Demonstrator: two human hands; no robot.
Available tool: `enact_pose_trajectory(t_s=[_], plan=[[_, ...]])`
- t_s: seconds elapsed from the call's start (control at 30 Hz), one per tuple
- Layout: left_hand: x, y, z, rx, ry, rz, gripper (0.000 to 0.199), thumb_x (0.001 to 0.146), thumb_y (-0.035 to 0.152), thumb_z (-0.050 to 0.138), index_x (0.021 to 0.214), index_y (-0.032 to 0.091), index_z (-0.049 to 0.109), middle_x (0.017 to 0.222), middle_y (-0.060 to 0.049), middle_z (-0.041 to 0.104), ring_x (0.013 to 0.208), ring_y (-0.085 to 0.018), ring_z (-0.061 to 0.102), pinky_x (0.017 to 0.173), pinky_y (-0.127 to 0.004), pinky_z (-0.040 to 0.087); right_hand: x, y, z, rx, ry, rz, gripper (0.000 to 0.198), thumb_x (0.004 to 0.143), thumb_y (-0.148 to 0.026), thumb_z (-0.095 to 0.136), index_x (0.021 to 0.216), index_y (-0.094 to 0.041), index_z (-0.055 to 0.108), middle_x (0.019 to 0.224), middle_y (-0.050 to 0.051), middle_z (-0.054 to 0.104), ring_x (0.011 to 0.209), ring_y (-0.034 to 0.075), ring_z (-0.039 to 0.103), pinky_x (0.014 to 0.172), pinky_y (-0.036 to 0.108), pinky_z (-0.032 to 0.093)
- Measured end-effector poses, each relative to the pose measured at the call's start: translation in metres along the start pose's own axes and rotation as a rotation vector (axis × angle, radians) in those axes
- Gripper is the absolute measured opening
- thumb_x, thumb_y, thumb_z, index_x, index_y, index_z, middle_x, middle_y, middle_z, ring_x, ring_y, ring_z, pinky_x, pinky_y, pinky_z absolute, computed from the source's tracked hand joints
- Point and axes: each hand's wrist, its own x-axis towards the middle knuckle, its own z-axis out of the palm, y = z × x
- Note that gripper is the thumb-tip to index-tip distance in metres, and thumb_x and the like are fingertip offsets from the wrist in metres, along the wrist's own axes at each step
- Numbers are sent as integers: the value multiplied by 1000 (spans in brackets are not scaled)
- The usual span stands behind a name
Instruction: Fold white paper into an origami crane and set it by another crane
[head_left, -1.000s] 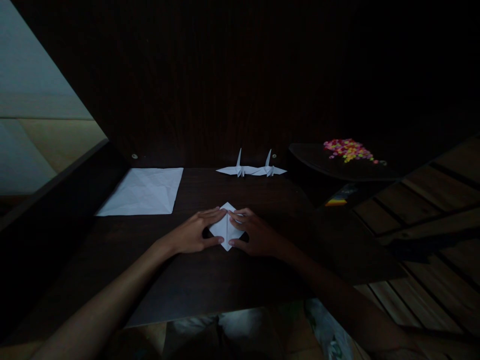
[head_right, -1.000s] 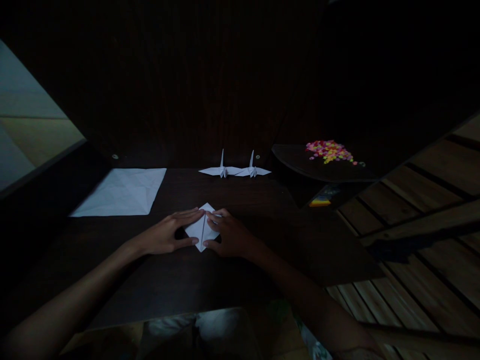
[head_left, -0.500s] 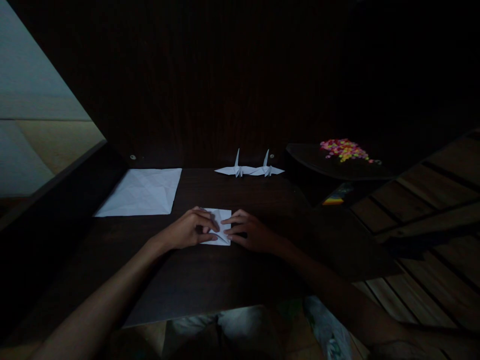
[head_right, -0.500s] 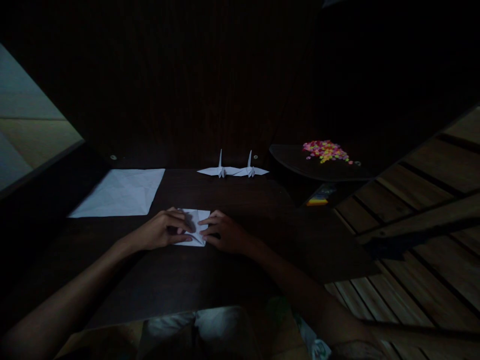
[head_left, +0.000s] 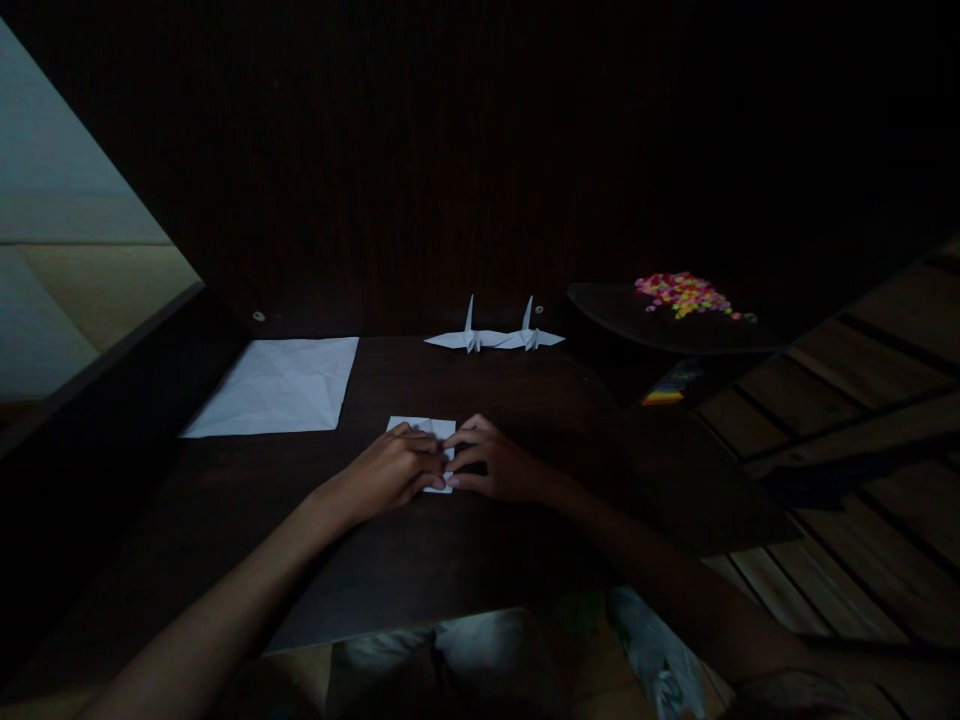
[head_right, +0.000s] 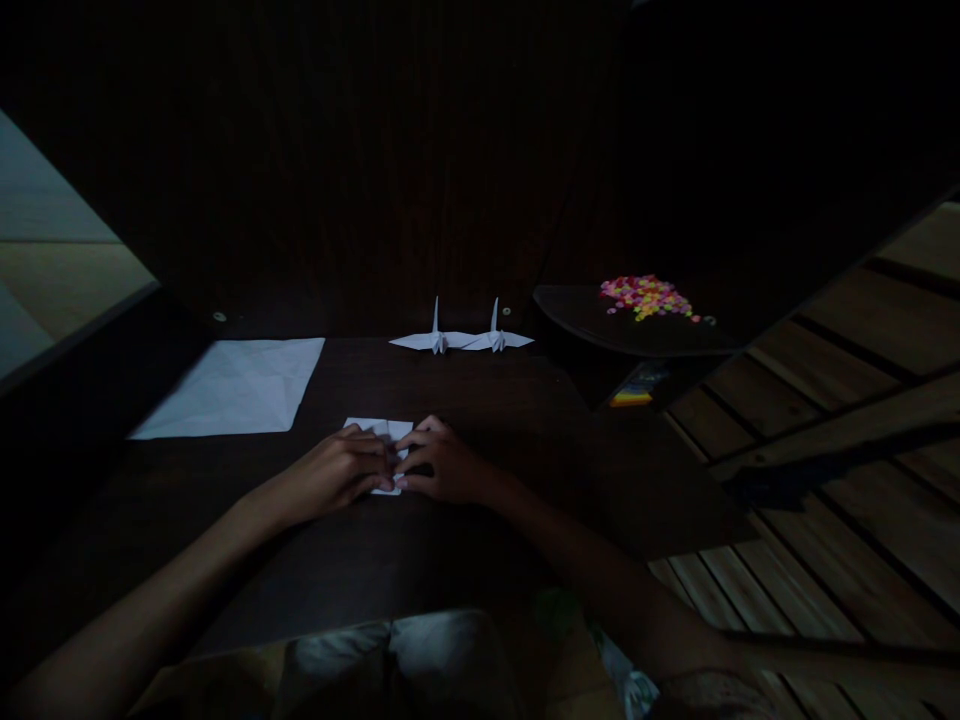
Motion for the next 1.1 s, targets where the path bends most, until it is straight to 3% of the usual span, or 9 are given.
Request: enact_pose_trajectory(t_s=[0.23, 0.57, 0.8, 1.1], plan=[[4, 3, 0, -74, 33, -19, 22, 93, 23, 51, 82, 18, 70, 84, -5, 66, 84, -19, 60, 81, -32, 42, 0, 0, 1, -5, 1, -6, 14, 81, -29, 69, 89, -20, 75, 109, 7, 66, 105, 22, 48, 94, 39, 41], [0, -2, 6, -151, 43, 24, 15, 91, 21, 56, 83, 20, 68, 88, -3, 66, 90, -17, 58, 90, -32, 36, 1, 1, 3, 20, 14, 2, 10, 79, -27, 71, 85, -20, 75, 106, 7, 66, 104, 22, 49, 94, 39, 41], [4, 0, 6, -149, 45, -71, 13, 86, 15, 59, 78, 19, 69, 83, -2, 66, 86, -18, 59, 82, -32, 35, 1, 4, 5, 24, 25, -12, 9, 78, -27, 72, 85, -21, 76, 106, 6, 66, 102, 22, 49, 91, 40, 42], [12, 5, -1, -102, -33, -244, 4, 75, 18, 71, 77, 22, 74, 91, -3, 72, 95, -24, 61, 89, -37, 34, 1, 7, 4, 31, -1, -11, 12, 77, -29, 72, 86, -21, 76, 109, 7, 64, 106, 24, 47, 93, 41, 40]])
